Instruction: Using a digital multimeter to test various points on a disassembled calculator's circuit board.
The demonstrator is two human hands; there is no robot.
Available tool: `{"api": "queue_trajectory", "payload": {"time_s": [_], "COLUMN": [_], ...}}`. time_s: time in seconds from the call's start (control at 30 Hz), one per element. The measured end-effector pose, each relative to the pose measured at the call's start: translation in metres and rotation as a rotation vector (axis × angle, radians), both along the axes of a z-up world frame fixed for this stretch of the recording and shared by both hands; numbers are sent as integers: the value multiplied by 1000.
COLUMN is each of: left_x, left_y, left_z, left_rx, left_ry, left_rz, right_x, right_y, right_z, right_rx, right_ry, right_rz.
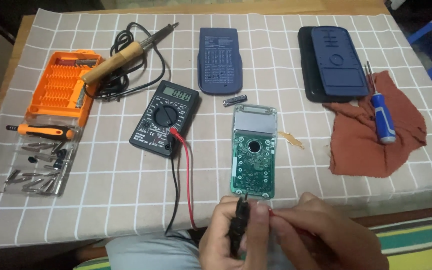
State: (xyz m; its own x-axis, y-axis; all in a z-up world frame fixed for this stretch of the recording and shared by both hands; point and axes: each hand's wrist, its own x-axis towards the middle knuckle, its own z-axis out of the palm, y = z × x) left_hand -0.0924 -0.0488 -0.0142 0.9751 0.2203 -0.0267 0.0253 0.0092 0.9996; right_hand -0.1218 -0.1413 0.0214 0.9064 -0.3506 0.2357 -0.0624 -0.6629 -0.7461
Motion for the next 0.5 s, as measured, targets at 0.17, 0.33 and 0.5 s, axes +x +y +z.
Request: {"api": "queue_trajectory", "payload": {"time_s": [0.17,0.33,0.5], "left_x": [7,16,21], "left_y": [3,13,13], "left_z": [5,17,17], "left_rx": [-37,43,59], "left_ry": [-76,-149,-329], "left_rz": [-19,-29,-156], "right_x": [8,9,9], "right_y": [-1,-15,-20], "right_z": [2,-6,-9], "right_rx": [-1,53,152], "right_ry": [-137,-155,-218], "right_rz": [27,63,181]}}
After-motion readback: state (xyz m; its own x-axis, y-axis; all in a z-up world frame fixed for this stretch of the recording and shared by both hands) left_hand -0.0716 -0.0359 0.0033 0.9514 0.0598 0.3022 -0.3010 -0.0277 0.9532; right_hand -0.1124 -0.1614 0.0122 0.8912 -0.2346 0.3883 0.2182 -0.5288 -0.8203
